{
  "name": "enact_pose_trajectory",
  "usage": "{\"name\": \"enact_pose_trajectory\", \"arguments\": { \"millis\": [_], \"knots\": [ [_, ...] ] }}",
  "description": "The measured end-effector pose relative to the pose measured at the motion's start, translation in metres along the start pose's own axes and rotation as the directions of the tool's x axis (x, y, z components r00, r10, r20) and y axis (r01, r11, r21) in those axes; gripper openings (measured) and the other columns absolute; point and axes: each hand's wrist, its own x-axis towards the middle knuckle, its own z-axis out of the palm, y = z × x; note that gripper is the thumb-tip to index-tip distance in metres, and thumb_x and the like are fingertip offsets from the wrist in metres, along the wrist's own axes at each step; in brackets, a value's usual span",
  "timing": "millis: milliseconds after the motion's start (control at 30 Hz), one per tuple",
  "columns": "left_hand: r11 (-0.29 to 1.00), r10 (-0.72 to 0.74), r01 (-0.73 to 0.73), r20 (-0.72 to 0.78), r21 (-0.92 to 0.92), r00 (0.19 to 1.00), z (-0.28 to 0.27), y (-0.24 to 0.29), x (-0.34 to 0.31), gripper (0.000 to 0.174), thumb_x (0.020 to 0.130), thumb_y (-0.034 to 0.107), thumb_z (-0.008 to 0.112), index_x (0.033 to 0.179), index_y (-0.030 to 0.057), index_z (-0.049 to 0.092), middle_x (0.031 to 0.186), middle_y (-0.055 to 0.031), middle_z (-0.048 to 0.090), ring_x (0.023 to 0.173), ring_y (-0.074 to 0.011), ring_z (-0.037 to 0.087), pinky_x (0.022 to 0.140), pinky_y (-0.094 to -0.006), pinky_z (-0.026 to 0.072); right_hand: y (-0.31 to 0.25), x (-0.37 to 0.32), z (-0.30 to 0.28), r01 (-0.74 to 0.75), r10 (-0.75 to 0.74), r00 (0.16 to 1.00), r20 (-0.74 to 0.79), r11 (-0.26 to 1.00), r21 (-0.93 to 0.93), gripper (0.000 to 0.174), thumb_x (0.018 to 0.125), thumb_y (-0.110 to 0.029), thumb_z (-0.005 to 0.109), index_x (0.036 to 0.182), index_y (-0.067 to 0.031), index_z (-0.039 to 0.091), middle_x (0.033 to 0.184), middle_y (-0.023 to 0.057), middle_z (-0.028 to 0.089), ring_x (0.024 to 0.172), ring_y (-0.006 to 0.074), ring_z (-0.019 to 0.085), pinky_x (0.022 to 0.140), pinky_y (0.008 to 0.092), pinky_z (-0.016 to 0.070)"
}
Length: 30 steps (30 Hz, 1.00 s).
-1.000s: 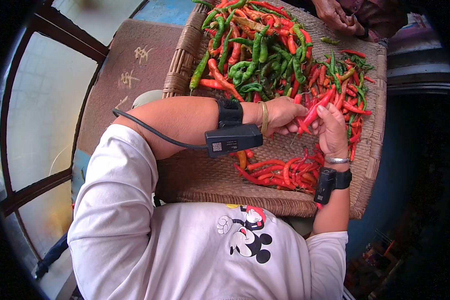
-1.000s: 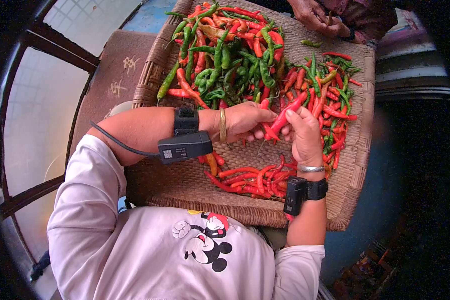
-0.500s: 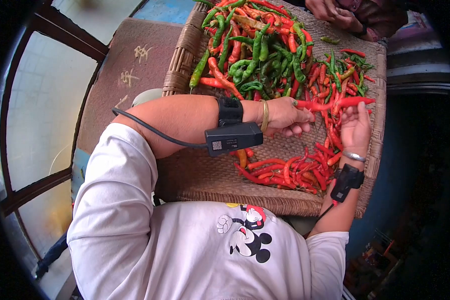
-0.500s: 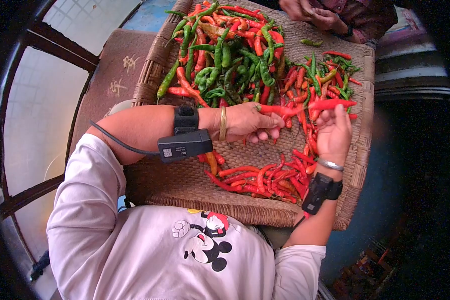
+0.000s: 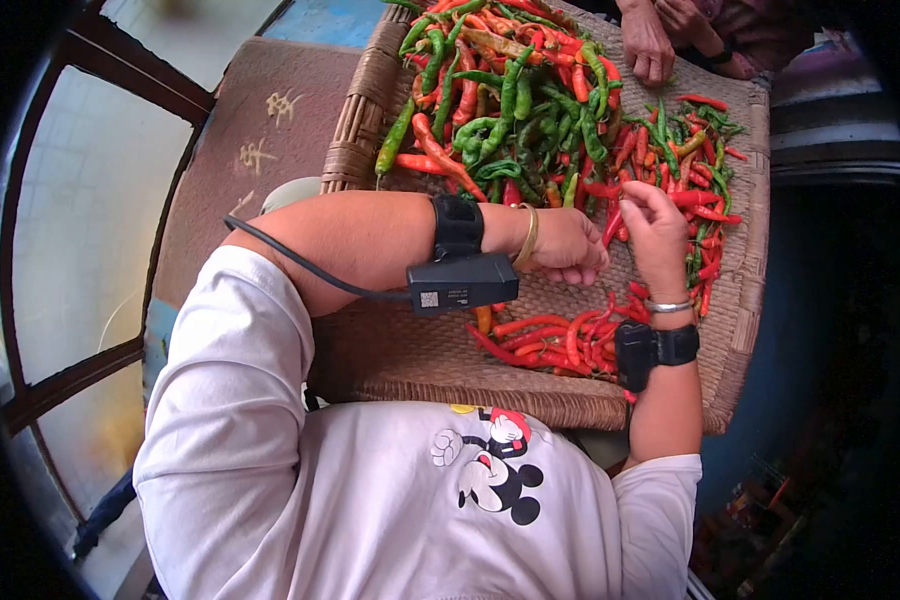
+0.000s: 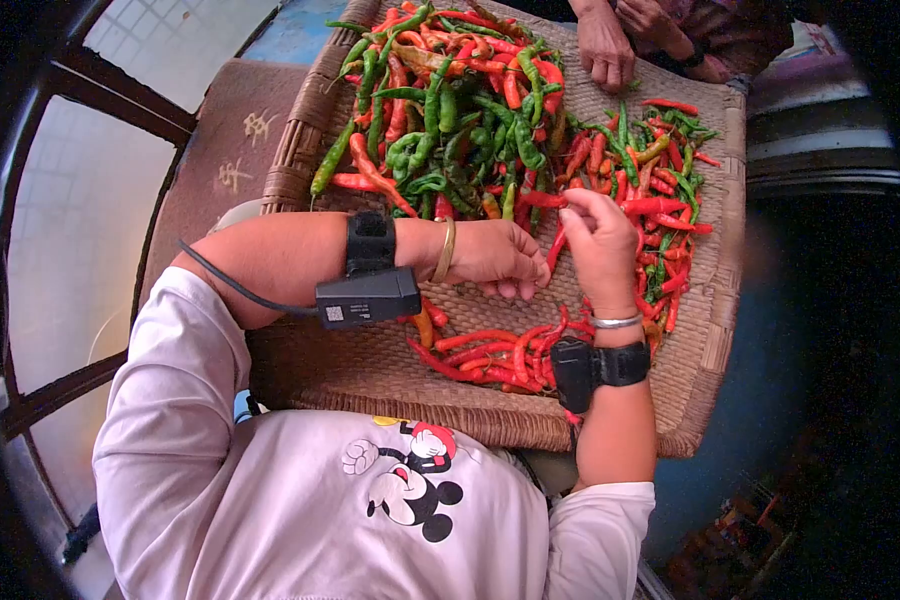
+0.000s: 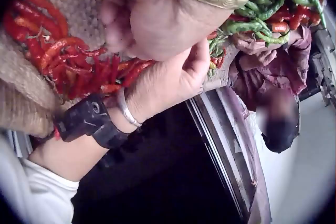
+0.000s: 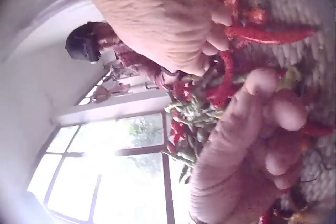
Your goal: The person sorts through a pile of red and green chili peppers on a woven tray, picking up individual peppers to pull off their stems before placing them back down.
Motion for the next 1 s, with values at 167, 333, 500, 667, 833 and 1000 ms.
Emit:
{"name": "enact_pose_trajectory", "arguments": {
  "millis": [167, 333, 500, 667, 833, 1000],
  "knots": [
    [0.992, -0.019, 0.015, 0.030, 0.126, 0.999, 0.000, 0.001, -0.002, 0.014, 0.082, 0.023, 0.052, 0.078, 0.0100, 0.055, 0.066, 0.0020, 0.057, 0.053, -0.0055, 0.051, 0.045, -0.0183, 0.0402, -0.008, 0.002, 0.021, 0.241, -0.236, 0.970, 0.058, 0.905, -0.350, 0.024, 0.068, -0.006, 0.061, 0.092, -0.0050, 0.056, 0.080, 0.0106, 0.052, 0.066, 0.0244, 0.055, 0.059, 0.0312, 0.0445],
    [0.986, -0.016, 0.017, -0.005, 0.163, 1.000, -0.001, 0.000, 0.001, 0.015, 0.082, 0.024, 0.051, 0.079, 0.0097, 0.053, 0.066, 0.0010, 0.056, 0.053, -0.0069, 0.051, 0.045, -0.0187, 0.0405, -0.008, 0.006, 0.024, 0.326, -0.328, 0.942, 0.070, 0.850, -0.414, 0.021, 0.065, -0.009, 0.064, 0.084, -0.0044, 0.056, 0.076, 0.0110, 0.053, 0.067, 0.0281, 0.054, 0.059, 0.0344, 0.0437],
    [0.995, -0.002, 0.010, -0.083, 0.096, 0.997, -0.002, 0.002, 0.003, 0.016, 0.083, 0.024, 0.050, 0.079, 0.0082, 0.053, 0.065, 0.0001, 0.055, 0.053, -0.0075, 0.051, 0.043, -0.0194, 0.0399, -0.022, 0.001, 0.007, 0.132, -0.117, 0.991, 0.070, 0.954, -0.268, 0.016, 0.065, -0.013, 0.065, 0.075, -0.0029, 0.057, 0.066, 0.0119, 0.055, 0.061, 0.0291, 0.055, 0.053, 0.0364, 0.0428],
    [0.982, 0.146, -0.119, -0.182, 0.148, 0.973, 0.001, 0.005, 0.000, 0.021, 0.082, 0.026, 0.051, 0.077, 0.0056, 0.053, 0.061, -0.0002, 0.053, 0.051, -0.0077, 0.050, 0.043, -0.0207, 0.0391, -0.029, -0.004, -0.012, 0.296, -0.139, 0.944, 0.300, 0.759, -0.580, 0.020, 0.072, -0.021, 0.060, 0.073, -0.0017, 0.057, 0.064, 0.0164, 0.055, 0.058, 0.0303, 0.055, 0.052, 0.0366, 0.0421],
    [0.965, 0.160, -0.144, -0.056, 0.220, 0.985, 0.001, -0.008, 0.008, 0.020, 0.080, 0.024, 0.054, 0.076, 0.0039, 0.055, 0.060, -0.0013, 0.053, 0.053, -0.0091, 0.051, 0.046, -0.0227, 0.0412, -0.022, 0.008, -0.042, -0.030, 0.043, 0.999, 0.020, 0.906, -0.422, 0.028, 0.076, -0.027, 0.056, 0.070, 0.0005, 0.057, 0.061, 0.0182, 0.054, 0.054, 0.0250, 0.054, 0.053, 0.0337, 0.0406],
    [0.888, 0.096, -0.117, 0.070, 0.445, 0.993, 0.003, -0.012, 0.006, 0.017, 0.078, 0.019, 0.055, 0.080, 0.0024, 0.058, 0.062, -0.0022, 0.055, 0.056, -0.0105, 0.053, 0.051, -0.0243, 0.0432, 0.005, 0.024, -0.082, -0.220, 0.066, 0.954, -0.293, 0.817, -0.533, 0.030, 0.076, -0.031, 0.056, 0.078, -0.0018, 0.060, 0.066, 0.0157, 0.058, 0.060, 0.0248, 0.057, 0.056, 0.0326, 0.0426]
  ]
}}
